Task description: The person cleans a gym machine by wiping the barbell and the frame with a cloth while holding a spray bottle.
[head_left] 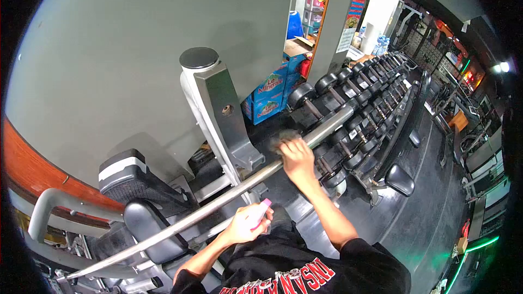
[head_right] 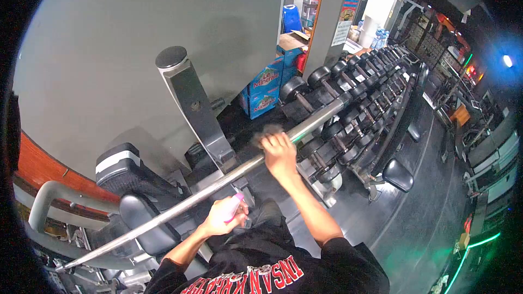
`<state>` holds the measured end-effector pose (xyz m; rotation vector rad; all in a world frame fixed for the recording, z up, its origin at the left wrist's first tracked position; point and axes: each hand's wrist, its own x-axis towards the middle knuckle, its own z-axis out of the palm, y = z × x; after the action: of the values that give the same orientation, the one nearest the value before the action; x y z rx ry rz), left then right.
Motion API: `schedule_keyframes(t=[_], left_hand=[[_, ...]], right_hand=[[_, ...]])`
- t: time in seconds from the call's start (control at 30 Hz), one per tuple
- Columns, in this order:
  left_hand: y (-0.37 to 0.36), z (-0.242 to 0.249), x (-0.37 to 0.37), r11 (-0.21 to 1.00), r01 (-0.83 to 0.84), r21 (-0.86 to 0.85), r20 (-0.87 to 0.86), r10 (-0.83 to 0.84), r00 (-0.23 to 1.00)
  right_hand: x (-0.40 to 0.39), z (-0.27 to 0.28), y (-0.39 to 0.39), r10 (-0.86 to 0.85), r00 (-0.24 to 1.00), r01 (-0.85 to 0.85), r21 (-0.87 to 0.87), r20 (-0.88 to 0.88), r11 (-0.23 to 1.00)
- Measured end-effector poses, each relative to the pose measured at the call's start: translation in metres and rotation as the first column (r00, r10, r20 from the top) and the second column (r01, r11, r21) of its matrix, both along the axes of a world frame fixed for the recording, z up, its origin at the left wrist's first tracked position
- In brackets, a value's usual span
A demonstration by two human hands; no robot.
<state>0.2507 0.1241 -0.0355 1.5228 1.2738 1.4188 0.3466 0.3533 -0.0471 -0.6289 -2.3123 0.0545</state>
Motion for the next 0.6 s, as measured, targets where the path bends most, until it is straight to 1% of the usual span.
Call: schedule_keyframes(t=[0.03,0.07,0.1,0.17,0.2,0.23,0.27,0.3,0.33,0.37,0.4,0.43,0.47,0.5,0.57,0.6], left_hand=[[0.002,-0.001,0.0,0.999,0.029,-0.023,0.035,-0.029,0.999],[0.003,-0.004,0.001,0.999,0.04,0.01,0.002,-0.04,0.999],[0.004,-0.004,0.001,0.999,0.032,0.011,0.002,-0.032,0.999],[0.004,-0.005,0.001,0.998,0.035,0.048,-0.004,-0.035,0.999],[0.004,-0.01,0.002,0.998,0.028,0.051,-0.001,-0.028,1.0],[0.001,-0.017,0.003,1.0,-0.021,0.011,0.066,0.02,0.998],[-0.002,-0.023,0.004,0.997,-0.065,-0.033,0.13,0.068,0.989],[-0.005,-0.025,0.005,0.997,-0.068,-0.033,0.134,0.072,0.988],[-0.007,-0.026,0.006,0.994,-0.096,-0.045,0.175,0.103,0.979],[-0.011,-0.028,0.007,0.99,-0.124,-0.061,0.215,0.134,0.967],[-0.015,-0.029,0.005,0.989,-0.109,-0.105,0.179,0.126,0.976],[-0.017,-0.029,0.005,0.987,-0.115,-0.108,0.178,0.133,0.975],[-0.018,-0.029,0.005,0.987,-0.132,-0.087,0.116,0.142,0.983],[-0.02,-0.028,0.005,0.987,-0.145,-0.065,0.053,0.149,0.987],[-0.022,-0.032,0.008,0.985,-0.164,-0.053,0.037,0.166,0.985],[-0.022,-0.034,0.01,0.983,-0.181,-0.039,0.024,0.182,0.983]], right_hand=[[-0.005,-0.003,-0.006,0.005,1.0,-0.005,0.025,0.001,1.0],[-0.003,-0.011,-0.009,0.004,1.0,-0.002,-0.075,0.028,0.997],[0.001,-0.017,-0.013,0.011,1.0,-0.009,-0.074,0.029,0.997],[0.015,-0.031,-0.029,0.027,0.983,-0.058,-0.167,-0.184,0.984],[0.022,-0.056,-0.038,-0.017,0.956,-0.064,-0.266,-0.293,0.962],[0.03,-0.081,-0.049,-0.076,0.917,-0.078,-0.363,-0.392,0.928],[0.033,-0.091,-0.062,-0.142,0.893,-0.092,-0.483,-0.427,0.871],[0.034,-0.101,-0.073,-0.214,0.867,-0.112,-0.594,-0.45,0.797],[0.037,-0.12,-0.074,-0.256,0.877,-0.138,-0.723,-0.407,0.677],[0.034,-0.138,-0.068,-0.253,0.88,-0.139,-0.727,-0.402,0.672],[0.031,-0.156,-0.062,-0.503,0.725,-0.283,-0.87,-0.469,0.403],[0.027,-0.154,-0.061,-0.735,0.543,-0.477,-0.87,-0.406,0.128],[0.029,-0.148,-0.052,-0.81,0.453,-0.728,-0.679,-0.374,-0.094],[0.029,-0.145,-0.043,-0.837,0.457,-0.749,-0.638,-0.301,-0.179],[0.015,-0.145,-0.021,-0.826,0.279,-0.938,-0.324,-0.489,-0.125],[0.008,-0.133,-0.018,-0.826,0.28,-0.938,-0.323,-0.49,-0.126]])
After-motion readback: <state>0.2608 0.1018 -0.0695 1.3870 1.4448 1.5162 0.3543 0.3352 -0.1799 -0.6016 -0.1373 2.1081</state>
